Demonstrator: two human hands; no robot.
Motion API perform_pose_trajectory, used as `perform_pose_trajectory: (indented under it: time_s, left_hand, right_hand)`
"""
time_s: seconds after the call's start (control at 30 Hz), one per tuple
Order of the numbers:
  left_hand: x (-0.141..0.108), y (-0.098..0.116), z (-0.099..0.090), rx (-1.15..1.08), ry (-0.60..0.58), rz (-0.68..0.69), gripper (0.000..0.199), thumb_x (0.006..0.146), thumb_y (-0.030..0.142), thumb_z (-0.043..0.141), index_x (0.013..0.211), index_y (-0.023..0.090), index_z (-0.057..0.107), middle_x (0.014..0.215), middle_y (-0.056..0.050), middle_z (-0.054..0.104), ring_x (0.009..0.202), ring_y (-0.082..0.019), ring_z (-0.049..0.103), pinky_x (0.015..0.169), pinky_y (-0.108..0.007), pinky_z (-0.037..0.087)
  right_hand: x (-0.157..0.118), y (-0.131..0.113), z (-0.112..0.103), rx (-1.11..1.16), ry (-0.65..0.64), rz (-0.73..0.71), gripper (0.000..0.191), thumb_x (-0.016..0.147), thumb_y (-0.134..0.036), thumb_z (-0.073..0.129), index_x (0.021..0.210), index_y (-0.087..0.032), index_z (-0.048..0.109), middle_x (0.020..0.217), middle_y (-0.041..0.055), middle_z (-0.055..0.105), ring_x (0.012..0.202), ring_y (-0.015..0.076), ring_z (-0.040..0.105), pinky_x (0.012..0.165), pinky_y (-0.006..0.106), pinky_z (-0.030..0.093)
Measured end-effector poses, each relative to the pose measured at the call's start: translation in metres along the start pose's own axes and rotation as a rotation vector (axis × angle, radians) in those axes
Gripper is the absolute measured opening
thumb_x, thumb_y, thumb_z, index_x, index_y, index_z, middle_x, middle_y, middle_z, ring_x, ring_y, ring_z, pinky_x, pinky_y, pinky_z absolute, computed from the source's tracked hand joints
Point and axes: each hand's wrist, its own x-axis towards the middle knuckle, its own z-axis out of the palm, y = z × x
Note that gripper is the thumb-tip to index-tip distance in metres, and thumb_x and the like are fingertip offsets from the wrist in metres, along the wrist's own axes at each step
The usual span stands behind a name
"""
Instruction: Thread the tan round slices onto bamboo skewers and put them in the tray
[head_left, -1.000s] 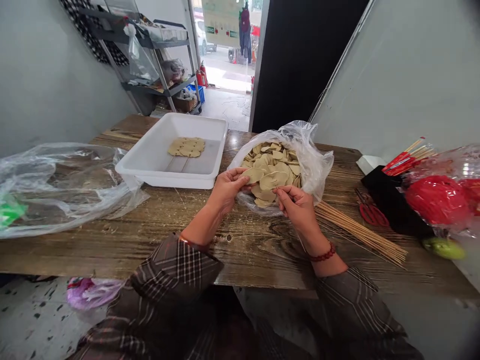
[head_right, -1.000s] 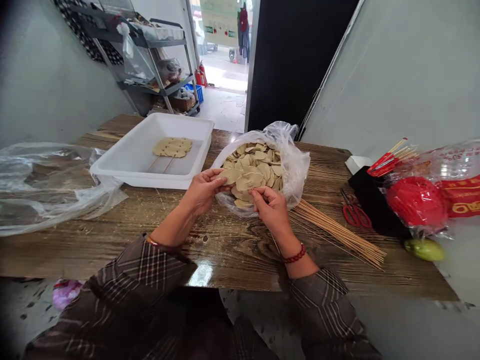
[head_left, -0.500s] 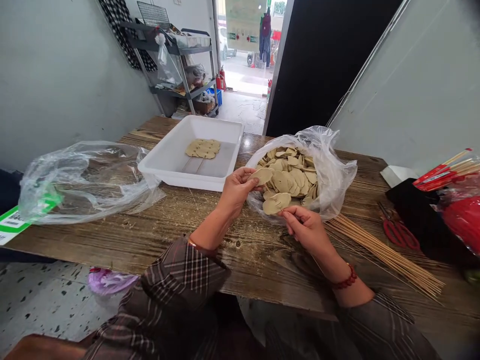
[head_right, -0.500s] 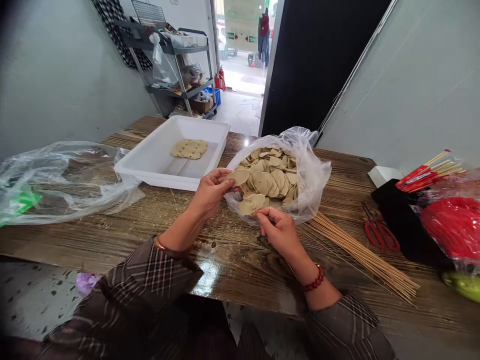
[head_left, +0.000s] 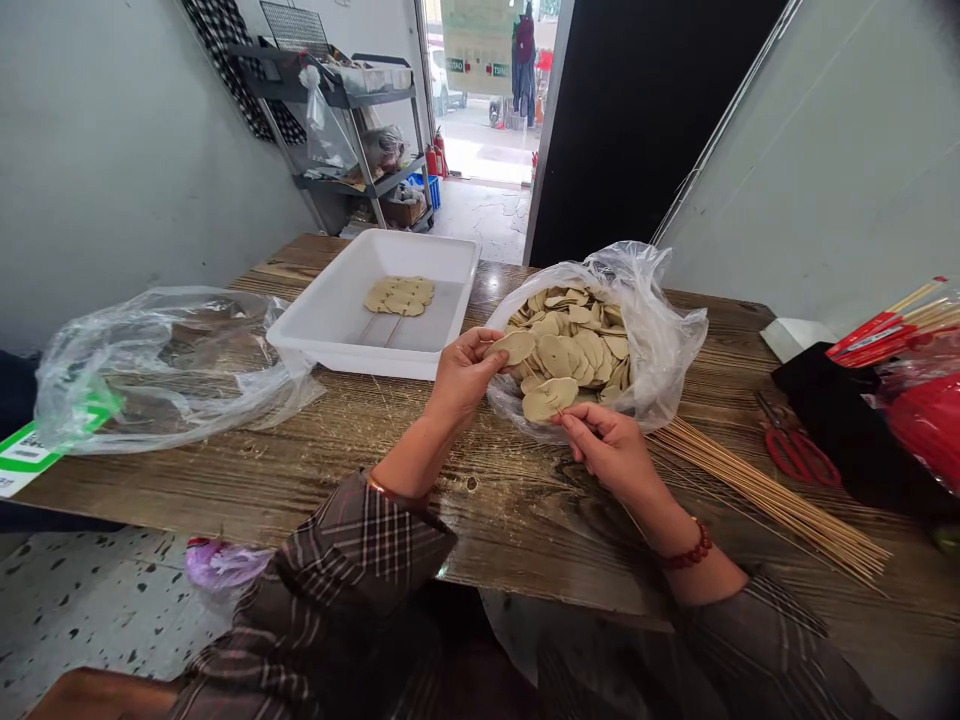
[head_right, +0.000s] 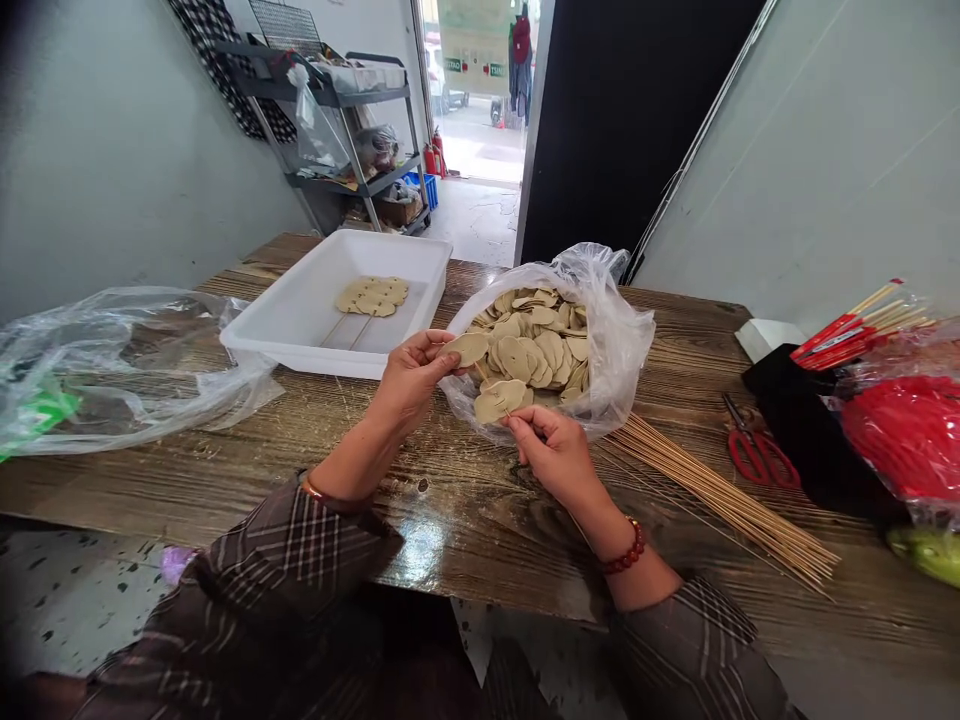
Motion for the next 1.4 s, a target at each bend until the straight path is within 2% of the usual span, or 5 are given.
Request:
perform_pose_trajectory:
  time_s: [0.67,0.93,1.03,1.23,1.4]
  left_hand:
    - [0.002,-0.005,-0.004,0.133,-0.022,0.107,0.021,0.067,0.025,0.072,0.085,0.015,0.066,0.076,0.0,0.064,0.068,-0.01,0.057,0.066,-0.023,0.048]
    - [0.002,-0.006,-0.005,0.334,-0.017,0.163,0.017,0.069,0.025,0.073,0.083,0.016,0.07,0.077,0.0,0.065,0.059,-0.008,0.047,0.054,-0.021,0.037]
    - [0.0,-0.006,-0.002,0.321,-0.035,0.144,0.018,0.069,0.027,0.075,0.083,0.016,0.07,0.075,0.0,0.065,0.057,-0.007,0.045,0.052,-0.021,0.034]
    - [-0.004,-0.005,0.003,0.192,-0.092,0.079,0.023,0.066,0.029,0.078,0.082,0.016,0.069,0.08,-0.001,0.067,0.068,-0.01,0.055,0.064,-0.023,0.045]
    - [-0.004,-0.003,0.005,0.058,-0.101,0.017,0.023,0.063,0.025,0.079,0.081,0.016,0.068,0.076,0.0,0.064,0.068,-0.009,0.056,0.064,-0.021,0.047]
  right_hand:
    - [0.0,0.001,0.001,-0.017,-0.021,0.035,0.029,0.086,-0.042,0.056,0.079,-0.016,0.069,0.046,-0.005,0.049,0.041,0.0083,0.038,0.043,0.022,0.028]
    - [0.002,0.0,0.003,-0.029,0.008,0.053,0.03,0.084,-0.043,0.056,0.078,-0.016,0.068,0.045,-0.0049,0.049,0.039,0.0081,0.037,0.041,0.022,0.028]
    - [0.003,0.001,0.004,-0.043,0.02,0.042,0.031,0.085,-0.043,0.055,0.079,-0.015,0.068,0.046,-0.0049,0.049,0.039,0.0082,0.037,0.041,0.021,0.028]
    - [0.002,-0.001,0.002,-0.056,0.044,0.033,0.029,0.085,-0.04,0.056,0.076,-0.016,0.068,0.046,-0.0038,0.052,0.041,0.0093,0.042,0.044,0.022,0.031]
    - [0.002,-0.001,0.0,-0.069,0.028,0.013,0.028,0.086,-0.039,0.055,0.08,-0.015,0.069,0.048,-0.0041,0.052,0.04,0.0088,0.041,0.043,0.022,0.031]
